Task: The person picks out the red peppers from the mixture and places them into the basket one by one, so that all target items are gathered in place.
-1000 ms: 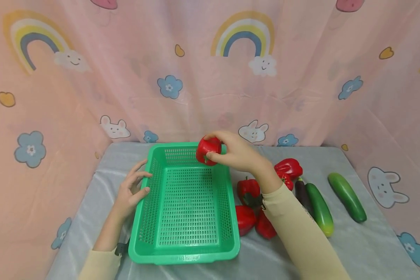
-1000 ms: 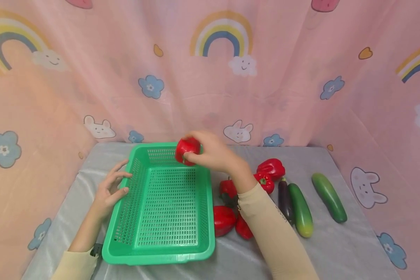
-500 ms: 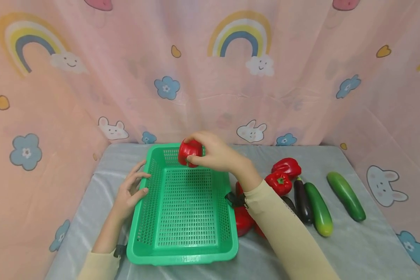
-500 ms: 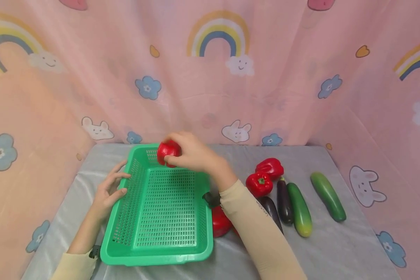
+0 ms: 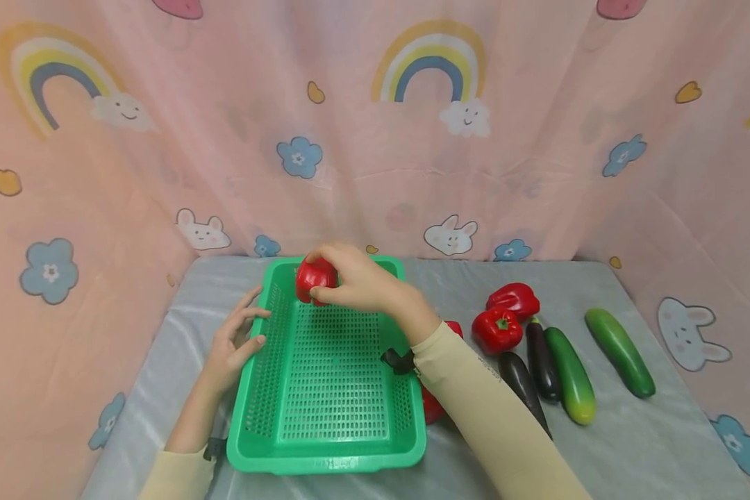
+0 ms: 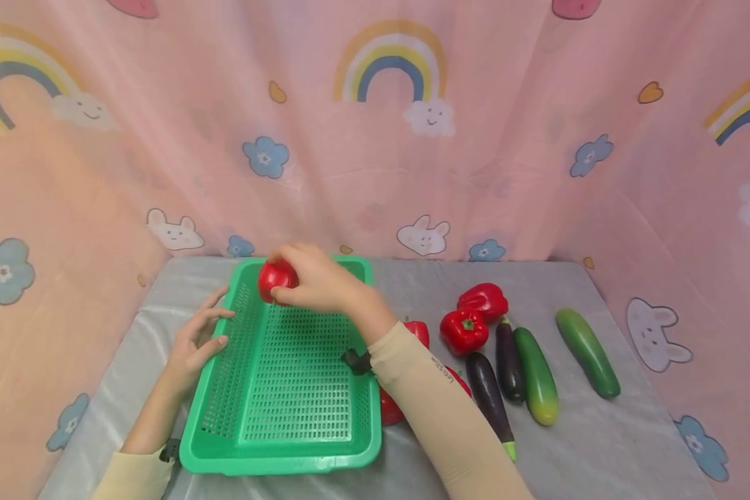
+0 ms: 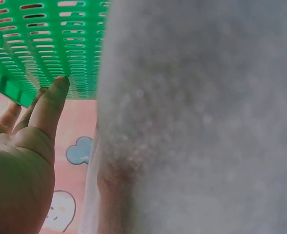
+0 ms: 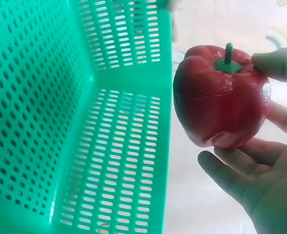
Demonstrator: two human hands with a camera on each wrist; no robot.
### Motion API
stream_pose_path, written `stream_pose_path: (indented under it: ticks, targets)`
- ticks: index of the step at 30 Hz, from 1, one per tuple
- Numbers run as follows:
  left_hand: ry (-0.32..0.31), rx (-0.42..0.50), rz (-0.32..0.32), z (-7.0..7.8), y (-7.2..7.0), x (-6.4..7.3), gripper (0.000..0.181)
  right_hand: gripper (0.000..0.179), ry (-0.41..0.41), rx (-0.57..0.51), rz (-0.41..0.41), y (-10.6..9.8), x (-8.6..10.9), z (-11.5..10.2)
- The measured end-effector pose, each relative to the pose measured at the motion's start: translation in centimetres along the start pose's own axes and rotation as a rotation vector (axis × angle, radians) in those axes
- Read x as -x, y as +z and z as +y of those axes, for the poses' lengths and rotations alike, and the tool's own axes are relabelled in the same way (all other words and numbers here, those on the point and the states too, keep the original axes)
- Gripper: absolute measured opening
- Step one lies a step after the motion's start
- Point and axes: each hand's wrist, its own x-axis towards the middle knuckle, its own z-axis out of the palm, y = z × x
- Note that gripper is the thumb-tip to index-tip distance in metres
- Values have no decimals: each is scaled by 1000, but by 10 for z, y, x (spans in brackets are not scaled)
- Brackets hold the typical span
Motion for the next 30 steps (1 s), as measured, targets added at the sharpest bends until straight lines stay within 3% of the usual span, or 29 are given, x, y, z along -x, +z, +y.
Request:
stream_pose_path:
  ticks: [15,20,30]
  targets:
    - [-43,-6,-45,-1,5,-6,35,48,77,-64,-44,19,-7,5]
    - [-43,14,-35,-1,2,-4,35,51,92,-104,-75,28,-13,4]
    - [-15,19,-10,-3,1,1,33,56,133,-81,-105,50,-17,18]
